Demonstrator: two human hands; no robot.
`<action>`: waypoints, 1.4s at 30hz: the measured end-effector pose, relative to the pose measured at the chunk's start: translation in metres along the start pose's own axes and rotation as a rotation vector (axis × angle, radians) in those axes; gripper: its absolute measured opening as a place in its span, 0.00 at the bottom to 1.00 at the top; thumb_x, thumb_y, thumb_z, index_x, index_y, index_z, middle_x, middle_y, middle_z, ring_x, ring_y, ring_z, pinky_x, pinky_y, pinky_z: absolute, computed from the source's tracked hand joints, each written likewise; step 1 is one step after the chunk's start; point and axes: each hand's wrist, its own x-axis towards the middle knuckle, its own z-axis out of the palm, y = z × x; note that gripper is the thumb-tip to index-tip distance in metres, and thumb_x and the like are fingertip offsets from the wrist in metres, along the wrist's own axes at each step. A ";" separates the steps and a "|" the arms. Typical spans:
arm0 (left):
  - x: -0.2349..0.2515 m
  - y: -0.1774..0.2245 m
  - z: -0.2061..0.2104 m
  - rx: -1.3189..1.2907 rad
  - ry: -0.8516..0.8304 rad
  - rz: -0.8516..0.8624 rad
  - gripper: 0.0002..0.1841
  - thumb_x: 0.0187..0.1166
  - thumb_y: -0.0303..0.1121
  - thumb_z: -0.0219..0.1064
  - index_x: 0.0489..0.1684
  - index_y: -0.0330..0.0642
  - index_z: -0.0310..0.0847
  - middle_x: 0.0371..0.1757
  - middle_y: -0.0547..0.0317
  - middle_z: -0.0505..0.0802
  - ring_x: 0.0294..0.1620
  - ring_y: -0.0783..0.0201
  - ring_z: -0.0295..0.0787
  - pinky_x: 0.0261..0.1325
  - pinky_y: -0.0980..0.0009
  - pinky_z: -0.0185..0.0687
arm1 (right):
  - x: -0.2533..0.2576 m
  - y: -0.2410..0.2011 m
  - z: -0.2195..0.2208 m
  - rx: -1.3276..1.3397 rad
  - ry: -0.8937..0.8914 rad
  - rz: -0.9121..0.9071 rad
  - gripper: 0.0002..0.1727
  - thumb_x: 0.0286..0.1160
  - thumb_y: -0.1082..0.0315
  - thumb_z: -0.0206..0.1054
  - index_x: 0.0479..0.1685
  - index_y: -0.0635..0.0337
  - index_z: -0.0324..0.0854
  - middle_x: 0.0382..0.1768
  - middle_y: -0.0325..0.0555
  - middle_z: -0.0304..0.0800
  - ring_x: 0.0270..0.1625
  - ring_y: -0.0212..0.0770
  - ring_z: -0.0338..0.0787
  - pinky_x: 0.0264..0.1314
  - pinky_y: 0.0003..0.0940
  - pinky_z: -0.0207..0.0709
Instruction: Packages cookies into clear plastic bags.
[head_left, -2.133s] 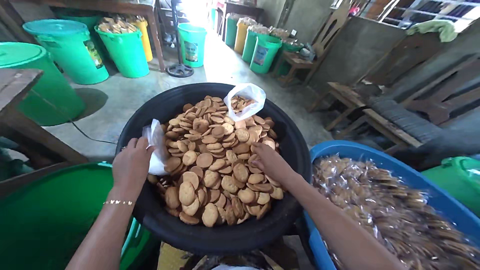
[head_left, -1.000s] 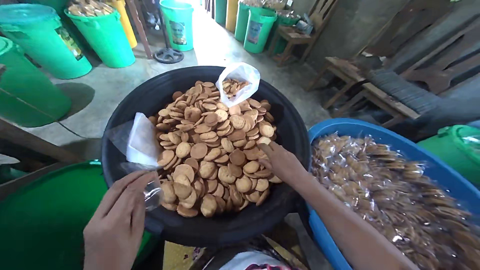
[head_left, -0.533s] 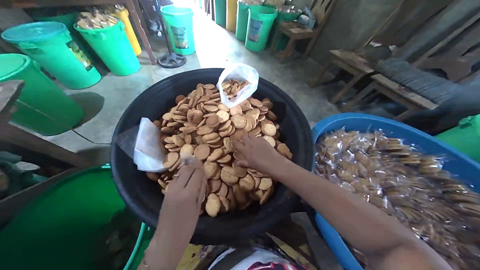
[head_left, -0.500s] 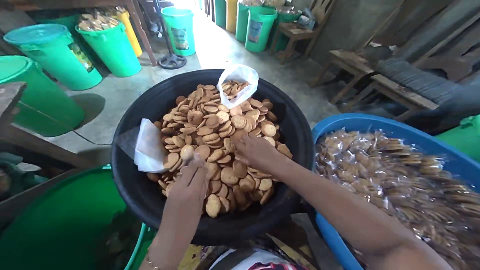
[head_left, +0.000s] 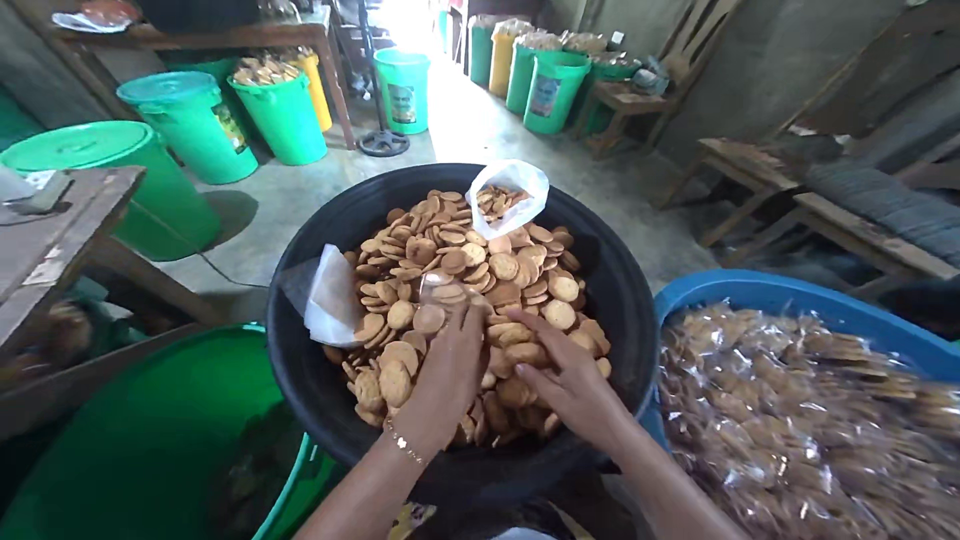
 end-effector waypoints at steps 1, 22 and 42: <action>-0.003 -0.003 0.009 0.009 0.086 0.080 0.24 0.78 0.21 0.63 0.75 0.30 0.73 0.75 0.34 0.81 0.58 0.43 0.91 0.57 0.55 0.88 | 0.000 -0.002 0.003 -0.110 -0.008 -0.013 0.31 0.79 0.67 0.64 0.84 0.62 0.69 0.79 0.55 0.78 0.76 0.44 0.82 0.76 0.40 0.77; -0.056 -0.040 -0.026 -1.139 0.032 0.208 0.33 0.77 0.54 0.70 0.80 0.53 0.73 0.73 0.70 0.86 0.65 0.74 0.87 0.60 0.72 0.88 | 0.017 -0.030 -0.025 0.519 -0.223 0.028 0.38 0.72 0.61 0.71 0.84 0.61 0.65 0.67 0.41 0.86 0.56 0.25 0.90 0.56 0.23 0.87; -0.068 -0.005 0.017 -0.934 0.103 0.143 0.39 0.83 0.48 0.66 0.93 0.60 0.49 0.87 0.72 0.72 0.75 0.72 0.80 0.68 0.70 0.85 | -0.032 -0.034 -0.002 -0.012 0.189 -0.352 0.13 0.82 0.74 0.61 0.56 0.63 0.89 0.47 0.51 0.96 0.50 0.44 0.96 0.57 0.41 0.88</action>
